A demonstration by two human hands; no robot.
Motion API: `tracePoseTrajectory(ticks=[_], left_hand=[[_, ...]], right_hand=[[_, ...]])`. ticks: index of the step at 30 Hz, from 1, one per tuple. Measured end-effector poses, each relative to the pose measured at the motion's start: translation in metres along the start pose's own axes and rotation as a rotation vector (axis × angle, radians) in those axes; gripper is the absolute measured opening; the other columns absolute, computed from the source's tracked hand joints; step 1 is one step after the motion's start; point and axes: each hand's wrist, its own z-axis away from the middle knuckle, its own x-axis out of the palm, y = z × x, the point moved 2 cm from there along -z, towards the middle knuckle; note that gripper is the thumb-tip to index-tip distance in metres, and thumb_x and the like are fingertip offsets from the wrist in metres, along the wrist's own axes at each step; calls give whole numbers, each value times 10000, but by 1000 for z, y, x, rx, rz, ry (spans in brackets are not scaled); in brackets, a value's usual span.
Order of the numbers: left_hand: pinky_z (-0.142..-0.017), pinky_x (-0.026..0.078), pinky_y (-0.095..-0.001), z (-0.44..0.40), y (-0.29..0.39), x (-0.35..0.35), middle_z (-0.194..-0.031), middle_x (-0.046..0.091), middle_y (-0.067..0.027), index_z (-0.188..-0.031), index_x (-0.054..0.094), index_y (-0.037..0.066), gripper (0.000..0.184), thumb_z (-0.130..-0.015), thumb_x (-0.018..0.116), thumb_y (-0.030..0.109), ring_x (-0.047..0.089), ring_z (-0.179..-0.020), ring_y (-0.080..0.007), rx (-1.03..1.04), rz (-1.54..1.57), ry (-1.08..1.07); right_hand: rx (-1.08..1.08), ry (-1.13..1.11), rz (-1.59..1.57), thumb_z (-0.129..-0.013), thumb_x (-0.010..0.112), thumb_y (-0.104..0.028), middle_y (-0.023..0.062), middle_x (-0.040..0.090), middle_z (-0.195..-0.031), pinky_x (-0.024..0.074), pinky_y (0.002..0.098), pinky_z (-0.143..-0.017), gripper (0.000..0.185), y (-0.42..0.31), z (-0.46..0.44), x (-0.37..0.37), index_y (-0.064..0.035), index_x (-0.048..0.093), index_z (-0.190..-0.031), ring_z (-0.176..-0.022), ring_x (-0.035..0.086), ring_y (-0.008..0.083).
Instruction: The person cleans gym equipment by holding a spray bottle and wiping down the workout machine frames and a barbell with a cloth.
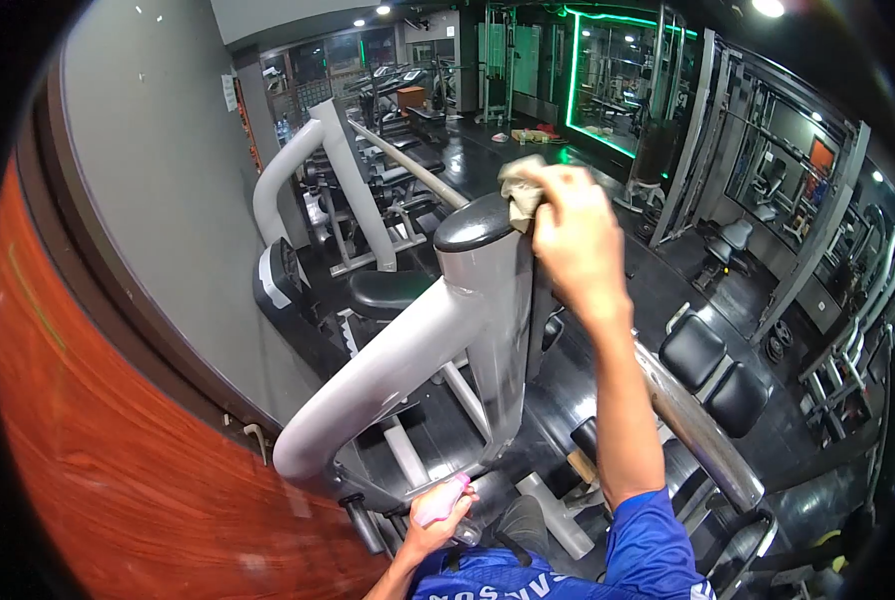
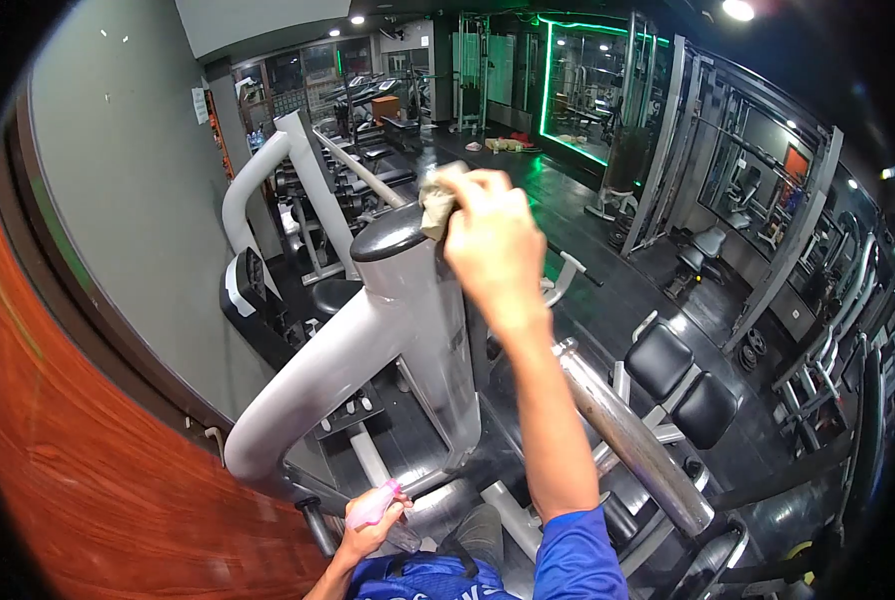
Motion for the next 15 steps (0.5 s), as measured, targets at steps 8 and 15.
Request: tracePoseTrajectory(ticks=[8,15], left_hand=[[-671,570,-294,-6,2,6,-913,702,-131,-1049,631,-47,162,-899,618,13,679,-815,-170,9,95,11],[-663,571,-293,-6,4,5,-913,709,-133,-1048,637,-46,173,-891,632,27,681,-788,-165,22,72,30]], right_hand=[[121,423,-338,-719,541,114,187,537,-1195,419,446,-1010,608,-4,105,65,-113,584,-1281,-1166,516,380],[782,226,-466,-804,515,65,183,574,-1232,399,379,-1027,519,32,288,141,-43,560,-1309,-1168,553,337]])
